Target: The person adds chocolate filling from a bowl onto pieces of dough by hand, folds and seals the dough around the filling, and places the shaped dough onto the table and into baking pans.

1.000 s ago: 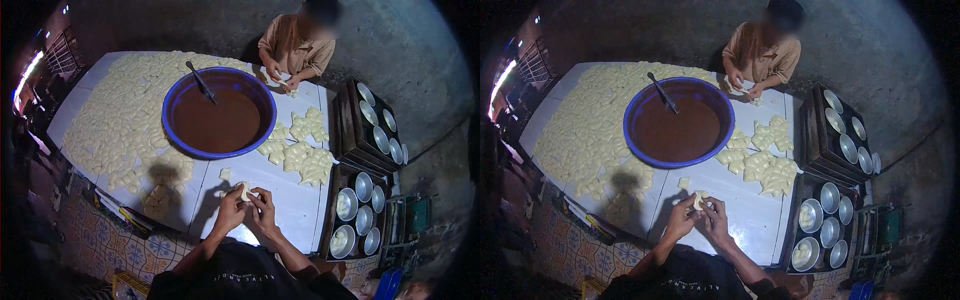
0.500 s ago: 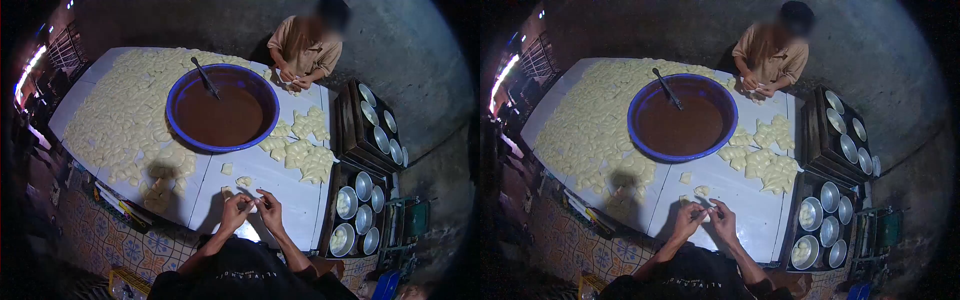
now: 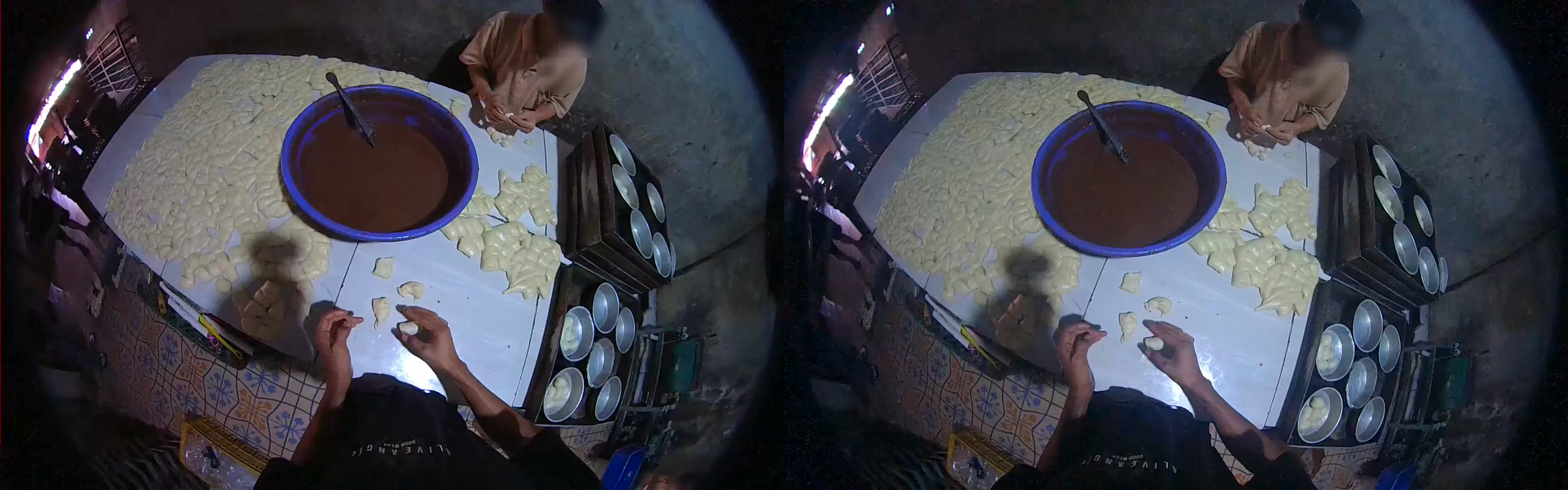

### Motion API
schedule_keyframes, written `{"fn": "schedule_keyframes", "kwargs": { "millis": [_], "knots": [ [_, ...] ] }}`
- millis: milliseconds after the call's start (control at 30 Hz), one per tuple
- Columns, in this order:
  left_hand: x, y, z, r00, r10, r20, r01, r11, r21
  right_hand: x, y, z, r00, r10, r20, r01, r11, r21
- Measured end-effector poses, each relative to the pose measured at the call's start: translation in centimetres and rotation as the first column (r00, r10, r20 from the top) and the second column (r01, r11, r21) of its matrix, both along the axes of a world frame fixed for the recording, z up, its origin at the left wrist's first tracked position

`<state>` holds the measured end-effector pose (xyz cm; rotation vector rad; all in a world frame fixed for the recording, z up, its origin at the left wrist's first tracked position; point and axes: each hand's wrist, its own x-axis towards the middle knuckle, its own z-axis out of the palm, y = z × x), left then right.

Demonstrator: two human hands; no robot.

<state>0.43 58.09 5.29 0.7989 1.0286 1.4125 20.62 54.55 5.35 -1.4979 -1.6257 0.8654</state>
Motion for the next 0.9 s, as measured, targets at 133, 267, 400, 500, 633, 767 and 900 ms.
{"fn": "schedule_keyframes", "kwargs": {
  "millis": [133,267,400,500,633,767,900],
  "knots": [
    [-0.2,0.4,-0.9,0.996,0.001,-0.086,-0.002,1.000,-0.012,-2.5,3.0,0.5,0.946,0.137,0.292,-0.152,0.988,0.027],
    [0.7,0.7,-0.1,0.966,-0.034,-0.257,0.048,0.998,0.049,-3.6,4.9,-2.5,0.955,0.130,0.265,-0.150,0.987,0.055],
    [1.1,0.7,1.9,0.985,-0.148,-0.089,0.145,0.988,-0.046,-3.1,4.1,4.0,0.946,-0.115,-0.303,0.102,0.993,-0.057],
    [3.2,0.1,4.0,0.938,-0.341,-0.055,0.345,0.933,0.098,-3.1,2.7,6.4,0.922,-0.114,-0.370,0.140,0.989,0.045],
    [5.7,-0.2,5.5,0.958,-0.246,-0.149,0.266,0.955,0.133,-3.4,1.5,7.6,0.900,-0.295,-0.321,0.351,0.927,0.131],
    [5.8,0.2,6.0,0.958,-0.259,-0.124,0.268,0.962,0.061,-1.7,2.3,7.4,0.842,-0.129,-0.524,0.231,0.964,0.134],
    [5.7,0.8,4.5,0.622,-0.407,0.669,0.603,0.794,-0.076,-1.9,2.5,8.1,0.976,0.077,-0.202,-0.020,0.963,0.269]
  ]
}}
